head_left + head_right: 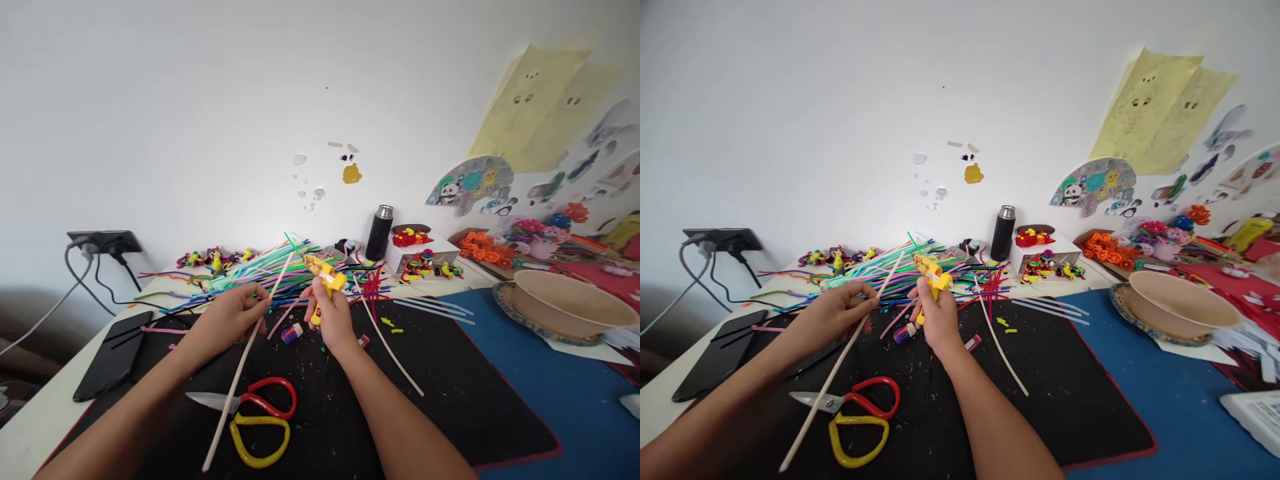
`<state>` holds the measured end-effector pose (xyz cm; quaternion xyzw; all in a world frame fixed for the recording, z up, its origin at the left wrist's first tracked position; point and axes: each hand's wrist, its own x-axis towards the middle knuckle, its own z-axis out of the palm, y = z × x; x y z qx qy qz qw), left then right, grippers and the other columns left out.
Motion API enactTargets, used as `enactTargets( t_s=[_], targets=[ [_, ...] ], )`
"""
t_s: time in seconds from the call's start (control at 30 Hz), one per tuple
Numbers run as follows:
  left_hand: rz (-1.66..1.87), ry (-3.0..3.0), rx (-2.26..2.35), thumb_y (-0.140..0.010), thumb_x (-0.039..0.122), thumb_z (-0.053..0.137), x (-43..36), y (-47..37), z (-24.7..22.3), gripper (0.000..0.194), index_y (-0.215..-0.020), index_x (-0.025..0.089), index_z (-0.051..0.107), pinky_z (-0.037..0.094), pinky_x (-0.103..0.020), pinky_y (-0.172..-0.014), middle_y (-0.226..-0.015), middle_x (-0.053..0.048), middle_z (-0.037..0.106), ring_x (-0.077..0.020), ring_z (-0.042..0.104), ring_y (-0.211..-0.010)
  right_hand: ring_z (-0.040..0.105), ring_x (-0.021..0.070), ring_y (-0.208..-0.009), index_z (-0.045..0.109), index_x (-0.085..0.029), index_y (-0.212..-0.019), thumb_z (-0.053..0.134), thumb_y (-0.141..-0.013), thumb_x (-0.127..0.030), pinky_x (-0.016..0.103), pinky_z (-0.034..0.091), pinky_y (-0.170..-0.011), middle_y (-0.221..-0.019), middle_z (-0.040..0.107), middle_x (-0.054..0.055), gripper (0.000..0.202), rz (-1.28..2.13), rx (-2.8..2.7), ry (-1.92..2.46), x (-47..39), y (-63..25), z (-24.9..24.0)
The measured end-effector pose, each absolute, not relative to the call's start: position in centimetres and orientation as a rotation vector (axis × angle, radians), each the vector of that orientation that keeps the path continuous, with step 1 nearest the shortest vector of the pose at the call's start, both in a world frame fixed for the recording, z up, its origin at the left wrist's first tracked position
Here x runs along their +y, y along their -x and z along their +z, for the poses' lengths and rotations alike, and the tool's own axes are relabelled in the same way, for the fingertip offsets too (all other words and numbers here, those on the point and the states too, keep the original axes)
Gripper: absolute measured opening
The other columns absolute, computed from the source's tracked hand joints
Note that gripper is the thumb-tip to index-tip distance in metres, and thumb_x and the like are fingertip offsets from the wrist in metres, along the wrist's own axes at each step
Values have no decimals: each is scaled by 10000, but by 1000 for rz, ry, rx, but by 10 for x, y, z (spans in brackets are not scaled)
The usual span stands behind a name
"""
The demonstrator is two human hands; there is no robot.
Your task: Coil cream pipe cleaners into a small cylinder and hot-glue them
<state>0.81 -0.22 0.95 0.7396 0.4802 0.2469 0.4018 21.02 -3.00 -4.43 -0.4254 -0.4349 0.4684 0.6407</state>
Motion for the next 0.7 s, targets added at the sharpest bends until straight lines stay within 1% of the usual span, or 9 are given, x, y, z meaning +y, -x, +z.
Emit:
enactTargets(
  t_s=[0.2,0.43,0.7],
  targets=[
    [605,-1863,1207,-881,520,670,1,-7,4,279,-896,250,604,347,-229,-440,-595,26,721,-160,534,-419,441,90,-326,637,-180,-704,596,-849,-821,211,376,-372,-426,546,-30,659,1100,-1026,992,-35,-205,-39],
    [614,-1881,1218,-876,539,678,2,-4,6,297,-913,255,600,356,-239,-454,-602,23,726,-173,556,-445,423,87,-308,595,-197,-657,621,-804,-838,210,356,-347,-405,531,-30,658,1110,-983,994,-38,-204,-35],
    [605,-1912,1218,-905,528,652,1,-4,6,283,-940,254,590,360,-244,-477,-609,30,718,-174,566,-469,416,85,-304,566,-205,-650,634,-796,-824,206,352,-342,-398,522,-34,639,1117,-964,1000,-37,-204,-35]
  ],
)
